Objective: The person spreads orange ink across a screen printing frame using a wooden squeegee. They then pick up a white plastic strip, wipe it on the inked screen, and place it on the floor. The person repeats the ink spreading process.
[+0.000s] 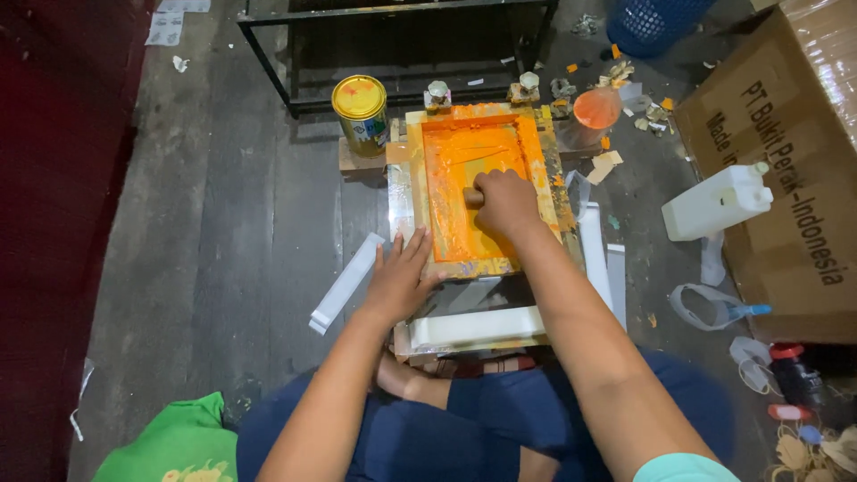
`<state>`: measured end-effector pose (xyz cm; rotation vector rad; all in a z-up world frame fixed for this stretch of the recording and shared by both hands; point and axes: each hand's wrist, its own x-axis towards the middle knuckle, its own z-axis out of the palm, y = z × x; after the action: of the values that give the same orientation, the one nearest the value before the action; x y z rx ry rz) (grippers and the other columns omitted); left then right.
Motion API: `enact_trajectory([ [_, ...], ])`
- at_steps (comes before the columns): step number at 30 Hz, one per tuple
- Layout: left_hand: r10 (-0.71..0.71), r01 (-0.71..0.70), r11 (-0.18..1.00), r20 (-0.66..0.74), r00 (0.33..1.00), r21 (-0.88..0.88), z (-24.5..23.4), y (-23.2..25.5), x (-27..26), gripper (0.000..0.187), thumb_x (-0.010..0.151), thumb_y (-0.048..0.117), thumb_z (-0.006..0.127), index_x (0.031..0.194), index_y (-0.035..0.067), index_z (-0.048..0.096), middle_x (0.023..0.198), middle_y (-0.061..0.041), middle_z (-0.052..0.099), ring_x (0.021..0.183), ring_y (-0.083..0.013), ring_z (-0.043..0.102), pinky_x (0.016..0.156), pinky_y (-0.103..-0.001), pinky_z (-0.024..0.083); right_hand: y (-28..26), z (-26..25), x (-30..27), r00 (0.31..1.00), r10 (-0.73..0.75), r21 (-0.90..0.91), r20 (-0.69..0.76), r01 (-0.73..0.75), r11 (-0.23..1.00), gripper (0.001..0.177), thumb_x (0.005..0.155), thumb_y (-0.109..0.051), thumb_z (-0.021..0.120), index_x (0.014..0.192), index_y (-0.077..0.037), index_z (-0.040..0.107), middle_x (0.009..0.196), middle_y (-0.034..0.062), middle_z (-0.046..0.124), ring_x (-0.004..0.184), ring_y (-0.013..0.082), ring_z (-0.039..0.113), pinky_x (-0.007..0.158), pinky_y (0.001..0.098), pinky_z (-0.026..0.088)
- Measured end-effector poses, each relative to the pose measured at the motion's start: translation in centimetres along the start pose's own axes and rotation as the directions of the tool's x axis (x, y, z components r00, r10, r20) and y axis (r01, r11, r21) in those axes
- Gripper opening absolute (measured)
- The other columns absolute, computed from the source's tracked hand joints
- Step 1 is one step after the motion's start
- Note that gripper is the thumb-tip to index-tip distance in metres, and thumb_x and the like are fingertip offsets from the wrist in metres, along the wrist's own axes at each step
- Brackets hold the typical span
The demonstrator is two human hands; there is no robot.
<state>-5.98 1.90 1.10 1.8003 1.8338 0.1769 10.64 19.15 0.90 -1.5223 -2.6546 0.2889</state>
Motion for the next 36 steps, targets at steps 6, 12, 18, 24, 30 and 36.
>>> enact_trajectory([
  [6,-0.021,0.023,1.0,0.085,0.996,-0.017,-0.9,0.6,-0.9,0.079,0.103,0.053,0.046,0.163,0.01,0.02,0.171,-0.01,0.014,0.155,-0.0414,0.018,0.122,-0.068,0.004,-0.2,-0.2,-2.6,0.994,-0.066,-0.03,0.086,0.068,0.997,0.053,0.073,-0.007,0.072,0.127,-0.01,0.069,0.105,0.0112,0.068,0.104,0.034,0.065,0.084,0.0472,0.055],
  [12,-0.03,0.032,0.999,0.14,0.99,-0.009,-0.8,0.7,-2.0,0.079,0.103,0.055,0.046,0.163,0.01,0.021,0.172,-0.009,0.012,0.155,-0.039,0.019,0.123,-0.068,0.001,0.4,0.4,-4.9,0.959,-0.034,-0.033,0.28,0.045,0.998,0.064,0.075,-0.011,0.079,0.138,-0.012,0.064,0.117,0.013,0.07,0.113,0.0353,0.064,0.091,0.0524,0.056],
  [18,-0.035,0.034,0.999,0.194,0.98,0.012,-1.3,1.7,-3.6,0.081,0.103,0.055,0.045,0.163,0.006,0.02,0.172,-0.011,0.01,0.155,-0.0412,0.016,0.121,-0.07,0.001,-1.2,-4.1,-7.8,0.93,-0.056,0.066,0.364,0.035,0.997,0.045,0.076,-0.005,0.068,0.121,-0.009,0.073,0.103,0.0155,0.074,0.103,0.0393,0.069,0.089,0.0494,0.055],
  [24,-0.036,0.038,0.999,0.189,0.981,-0.009,-1.2,1.6,-3.0,0.085,0.103,0.055,0.047,0.163,0.005,0.016,0.172,-0.013,0.007,0.155,-0.0426,0.013,0.121,-0.07,0.002,-2.8,-7.9,-6.1,0.937,-0.022,0.07,0.348,-0.003,0.998,0.047,0.081,-0.007,0.063,0.127,-0.009,0.072,0.106,0.017,0.076,0.107,0.0403,0.07,0.095,0.0519,0.054],
  [30,-0.038,0.042,0.998,0.07,0.997,-0.055,-0.7,0.8,-0.5,0.075,0.104,0.049,0.045,0.163,0.009,0.021,0.171,-0.009,0.017,0.155,-0.0373,0.022,0.124,-0.065,0.003,0.9,-2.9,1.3,0.989,-0.031,0.008,0.147,0.03,1.0,0.043,0.076,-0.011,0.063,0.117,-0.016,0.076,0.104,0.0133,0.075,0.109,0.0374,0.07,0.094,0.0513,0.054],
  [36,-0.043,0.044,0.999,0.032,0.999,-0.013,-1.1,0.7,0.1,0.071,0.106,0.049,0.042,0.162,0.011,0.025,0.171,-0.007,0.019,0.155,-0.0342,0.024,0.125,-0.063,0.004,0.6,-0.2,2.0,0.995,0.002,0.015,0.097,-0.004,1.0,0.042,0.073,-0.013,0.069,0.113,-0.022,0.077,0.098,0.0067,0.073,0.103,0.0329,0.071,0.09,0.0486,0.056],
])
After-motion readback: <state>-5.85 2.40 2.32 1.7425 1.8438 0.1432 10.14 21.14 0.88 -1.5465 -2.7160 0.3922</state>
